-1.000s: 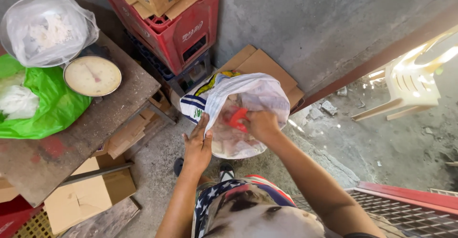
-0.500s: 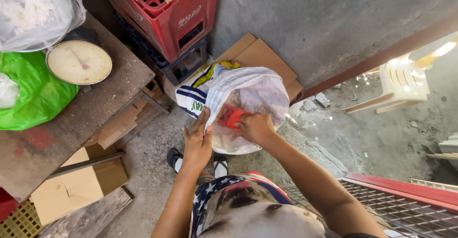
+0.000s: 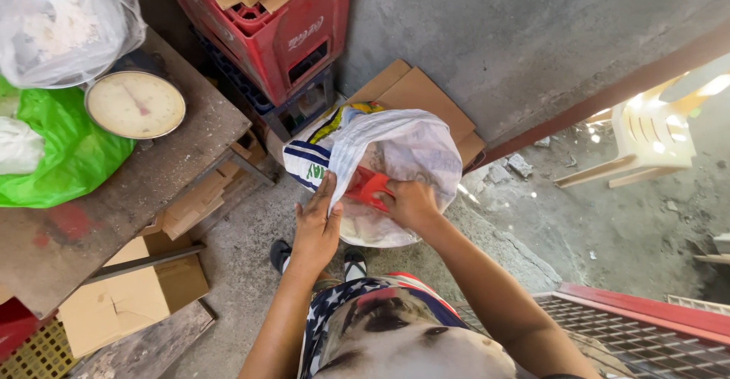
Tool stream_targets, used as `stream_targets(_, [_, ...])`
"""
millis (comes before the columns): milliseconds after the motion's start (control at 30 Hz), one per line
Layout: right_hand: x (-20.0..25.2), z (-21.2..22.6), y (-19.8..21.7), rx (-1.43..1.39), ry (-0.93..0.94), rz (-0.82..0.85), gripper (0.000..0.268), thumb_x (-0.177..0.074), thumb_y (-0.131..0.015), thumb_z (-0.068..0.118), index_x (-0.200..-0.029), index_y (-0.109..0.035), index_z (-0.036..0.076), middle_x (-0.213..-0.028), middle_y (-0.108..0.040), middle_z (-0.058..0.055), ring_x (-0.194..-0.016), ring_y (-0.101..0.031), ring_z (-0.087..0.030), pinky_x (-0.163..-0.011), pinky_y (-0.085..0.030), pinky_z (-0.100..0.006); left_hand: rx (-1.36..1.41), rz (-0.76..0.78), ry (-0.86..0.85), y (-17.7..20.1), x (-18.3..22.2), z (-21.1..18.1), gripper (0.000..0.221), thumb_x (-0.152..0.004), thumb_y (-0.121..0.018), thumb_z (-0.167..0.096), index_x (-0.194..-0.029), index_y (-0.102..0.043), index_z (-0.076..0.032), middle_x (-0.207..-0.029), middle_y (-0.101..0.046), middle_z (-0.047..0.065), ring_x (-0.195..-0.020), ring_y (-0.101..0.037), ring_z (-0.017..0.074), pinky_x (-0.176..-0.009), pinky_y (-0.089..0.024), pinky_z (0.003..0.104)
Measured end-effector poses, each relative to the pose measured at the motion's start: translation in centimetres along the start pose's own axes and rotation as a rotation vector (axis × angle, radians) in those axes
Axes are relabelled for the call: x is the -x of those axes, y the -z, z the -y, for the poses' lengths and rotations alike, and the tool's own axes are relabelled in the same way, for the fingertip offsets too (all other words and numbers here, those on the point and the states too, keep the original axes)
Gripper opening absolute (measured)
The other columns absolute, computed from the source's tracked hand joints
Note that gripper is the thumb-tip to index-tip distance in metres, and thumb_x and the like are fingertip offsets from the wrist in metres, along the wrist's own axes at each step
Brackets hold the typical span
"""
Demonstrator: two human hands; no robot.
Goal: Scooping white powder from a large bag into smaller plastic bags, weighing them, and tying them shut.
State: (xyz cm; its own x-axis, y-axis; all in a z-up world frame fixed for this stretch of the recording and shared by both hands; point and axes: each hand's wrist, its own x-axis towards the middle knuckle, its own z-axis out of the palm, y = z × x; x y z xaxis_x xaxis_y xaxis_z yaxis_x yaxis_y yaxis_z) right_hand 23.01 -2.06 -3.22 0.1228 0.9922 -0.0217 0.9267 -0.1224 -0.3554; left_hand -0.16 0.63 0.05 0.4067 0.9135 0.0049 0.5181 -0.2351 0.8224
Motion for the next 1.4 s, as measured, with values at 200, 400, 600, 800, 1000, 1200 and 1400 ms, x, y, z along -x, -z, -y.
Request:
stream_targets(200, [2.7, -1.0, 4.2, -0.145, 0.036, -0.096, 0.034, -0.086, -0.073, 0.048, -0.085, -0.073, 0.013, -0.076, -0.073, -0.011, -0.069, -0.071, -0.034, -0.060, -0.054, -0.048, -0.027, -0.023, -0.050, 0.7, 0.5, 0.0, 0.062, -0.099, -0.060, -0.035, -0.156, -0.042, -0.016, -0.163, -0.040, 0.013, -0.147, -0.042, 0.0348, -0.116, -0.018, 0.070])
stream_targets(400, [5.8, -1.8, 10.1, -0.261, 0.003, -0.144, 0.032, -0.081, -0.078, 0.042, -0.090, -0.077, 0.012, -0.069, -0.069, -0.014, -0.060, -0.068, -0.032, -0.056, -0.054, -0.042, -0.014, -0.046, -0.079, 1.1, 0.5, 0.1, 0.061, -0.098, -0.062, -0.038, -0.152, -0.049, -0.013, -0.159, -0.044, 0.017, -0.145, -0.045, 0.0373, -0.116, -0.024, 0.067])
stream_targets(600, [8.7, -2.8, 17.0, -0.338, -0.112, 0.048, 0.033, -0.087, -0.081, 0.032, -0.079, -0.072, 0.001, -0.056, -0.051, -0.013, -0.052, -0.045, -0.016, -0.051, -0.043, -0.036, 0.012, -0.074, -0.130, 1.5, 0.2, 0.2, 0.061, -0.097, -0.066, -0.038, -0.148, -0.052, -0.009, -0.154, -0.049, 0.021, -0.142, -0.049, 0.0379, -0.116, -0.034, 0.054])
stream_targets(800, [8.8, -3.0, 20.9, -0.467, 0.021, 0.060, 0.019, -0.083, -0.079, 0.020, -0.088, -0.076, 0.001, -0.056, -0.058, -0.002, -0.055, -0.047, -0.006, -0.047, -0.043, -0.029, 0.079, -0.010, -0.088, 3.2, -0.1, -1.7, 0.061, -0.091, -0.071, -0.032, -0.144, -0.054, -0.005, -0.151, -0.051, 0.021, -0.138, -0.052, 0.0358, -0.105, -0.046, 0.040])
stream_targets(1000, [4.2, -2.1, 21.7, -0.422, 0.144, 0.027, 0.016, -0.084, -0.081, 0.016, -0.091, -0.078, 0.002, -0.057, -0.053, 0.000, -0.056, -0.043, -0.003, -0.048, -0.039, -0.027, 0.120, -0.125, -0.187, 6.8, -0.5, 0.1, 0.055, -0.094, -0.072, -0.026, -0.141, -0.057, -0.002, -0.144, -0.059, 0.023, -0.135, -0.057, 0.0362, -0.107, -0.048, 0.039])
stream_targets(1200, [-2.7, 9.2, 23.5, -0.522, -0.139, 0.128, 0.020, -0.080, -0.078, 0.018, -0.094, -0.078, 0.004, -0.055, -0.063, 0.000, -0.048, -0.057, -0.007, -0.041, -0.052, -0.031, 0.129, -0.357, -0.149, 16.5, -2.3, 0.3, 0.053, -0.092, -0.072, -0.022, -0.140, -0.058, -0.004, -0.141, -0.064, 0.020, -0.123, -0.065, 0.0335, -0.106, -0.049, 0.038])
stream_targets(1400, [-12.5, 16.6, 20.1, -0.382, 0.351, -0.003, 0.026, -0.088, -0.079, 0.029, -0.088, -0.077, 0.002, -0.058, -0.058, -0.001, -0.058, -0.047, -0.004, -0.051, -0.044, -0.028, -0.011, -0.629, -0.241, 26.6, -5.6, 2.9, 0.050, -0.092, -0.072, -0.017, -0.140, -0.061, -0.005, -0.146, -0.058, 0.022, -0.133, -0.058, 0.0402, -0.108, -0.047, 0.042])
